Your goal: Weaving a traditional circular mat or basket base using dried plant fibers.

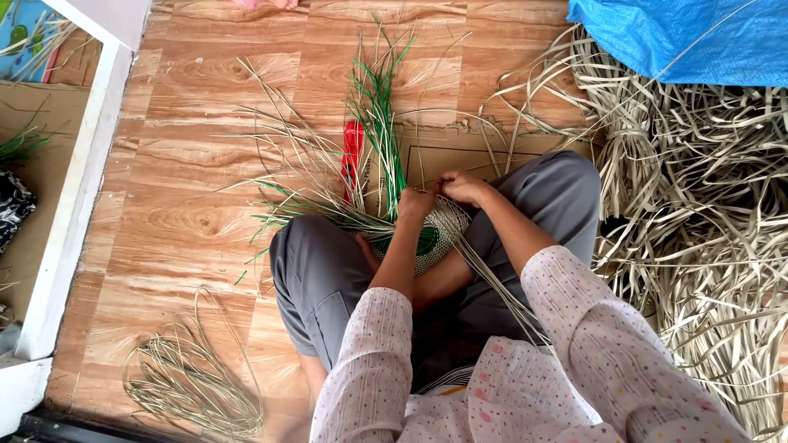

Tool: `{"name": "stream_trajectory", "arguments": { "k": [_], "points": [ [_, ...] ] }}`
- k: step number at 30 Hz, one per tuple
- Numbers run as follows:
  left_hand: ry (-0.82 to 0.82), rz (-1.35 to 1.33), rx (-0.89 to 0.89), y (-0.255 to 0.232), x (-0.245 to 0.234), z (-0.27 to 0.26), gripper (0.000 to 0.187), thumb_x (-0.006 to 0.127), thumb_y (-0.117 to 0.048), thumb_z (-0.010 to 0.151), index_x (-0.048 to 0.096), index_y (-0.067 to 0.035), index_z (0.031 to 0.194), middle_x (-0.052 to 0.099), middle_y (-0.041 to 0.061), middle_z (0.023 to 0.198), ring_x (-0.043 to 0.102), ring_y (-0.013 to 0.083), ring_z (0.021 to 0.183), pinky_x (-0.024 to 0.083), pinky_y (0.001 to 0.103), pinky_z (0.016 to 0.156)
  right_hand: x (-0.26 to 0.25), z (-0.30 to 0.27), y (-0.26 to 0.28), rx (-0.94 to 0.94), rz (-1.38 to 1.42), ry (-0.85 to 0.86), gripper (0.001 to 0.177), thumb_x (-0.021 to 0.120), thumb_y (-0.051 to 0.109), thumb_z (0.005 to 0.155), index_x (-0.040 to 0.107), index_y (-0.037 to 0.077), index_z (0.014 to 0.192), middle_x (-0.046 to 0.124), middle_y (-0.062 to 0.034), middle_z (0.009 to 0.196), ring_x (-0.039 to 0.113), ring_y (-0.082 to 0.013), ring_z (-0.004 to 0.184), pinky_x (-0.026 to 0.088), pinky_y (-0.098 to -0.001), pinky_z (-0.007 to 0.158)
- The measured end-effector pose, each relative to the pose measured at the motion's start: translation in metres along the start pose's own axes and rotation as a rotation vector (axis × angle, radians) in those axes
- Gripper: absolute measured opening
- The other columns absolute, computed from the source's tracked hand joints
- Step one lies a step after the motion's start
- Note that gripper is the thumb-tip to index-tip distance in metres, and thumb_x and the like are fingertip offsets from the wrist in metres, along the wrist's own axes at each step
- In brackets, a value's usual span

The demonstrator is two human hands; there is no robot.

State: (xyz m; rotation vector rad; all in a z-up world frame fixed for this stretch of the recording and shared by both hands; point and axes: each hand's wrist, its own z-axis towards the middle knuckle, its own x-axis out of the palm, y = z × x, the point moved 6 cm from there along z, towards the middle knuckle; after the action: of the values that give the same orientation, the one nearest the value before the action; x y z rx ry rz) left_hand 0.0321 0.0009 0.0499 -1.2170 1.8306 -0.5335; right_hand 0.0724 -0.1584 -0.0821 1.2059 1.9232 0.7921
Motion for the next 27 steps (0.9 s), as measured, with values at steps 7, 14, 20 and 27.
{"name": "stream_trajectory", "arguments": {
  "k": [7,14,20,27],
  "points": [
    [-0.036,0.074,-0.009,0.038,0.027,0.044,0.037,0.064,-0.022,0.077,0.055,-0.009,0.044,0.052,0.017,0.053,0.061,0.0348,0.051,0.046,0.046,0.052,-0.009,0.003,-0.015,-0.002,0.014,-0.079,0.025,0.061,0.014,0.08,0.076,0.002,0.097,0.069,-0.0231,0.091,0.068,-0.0321,0.084,0.06,-0.0396,0.065],
    [-0.054,-0.002,0.017,0.074,0.045,0.083,0.031,0.065,-0.018,0.075,0.054,-0.011,0.047,0.051,0.014,0.053,0.057,0.0296,0.052,0.048,0.042,0.055,-0.013,-0.021,0.009,-0.044,0.091,-0.108,0.025,0.061,0.008,0.077,0.076,-0.002,0.095,0.071,-0.026,0.091,0.07,-0.0333,0.082,0.058,-0.0381,0.063],
    [-0.051,-0.008,0.033,0.085,0.053,0.097,0.032,0.066,-0.016,0.076,0.055,-0.014,0.045,0.048,0.013,0.049,0.056,0.0281,0.046,0.047,0.039,0.053,-0.01,-0.032,0.017,-0.072,0.179,-0.109,0.031,0.058,0.004,0.074,0.075,-0.002,0.1,0.072,-0.0246,0.09,0.07,-0.029,0.082,0.059,-0.0338,0.066],
    [-0.049,0.097,0.028,0.083,0.053,0.097,0.027,0.065,-0.023,0.072,0.063,-0.01,0.049,0.059,0.017,0.059,0.068,0.0407,0.068,0.052,0.046,0.063,-0.007,-0.029,0.019,-0.128,0.053,-0.092,0.036,0.055,0.002,0.075,0.077,0.004,0.104,0.073,-0.0233,0.093,0.072,-0.0323,0.082,0.061,-0.038,0.067]
  ]
}}
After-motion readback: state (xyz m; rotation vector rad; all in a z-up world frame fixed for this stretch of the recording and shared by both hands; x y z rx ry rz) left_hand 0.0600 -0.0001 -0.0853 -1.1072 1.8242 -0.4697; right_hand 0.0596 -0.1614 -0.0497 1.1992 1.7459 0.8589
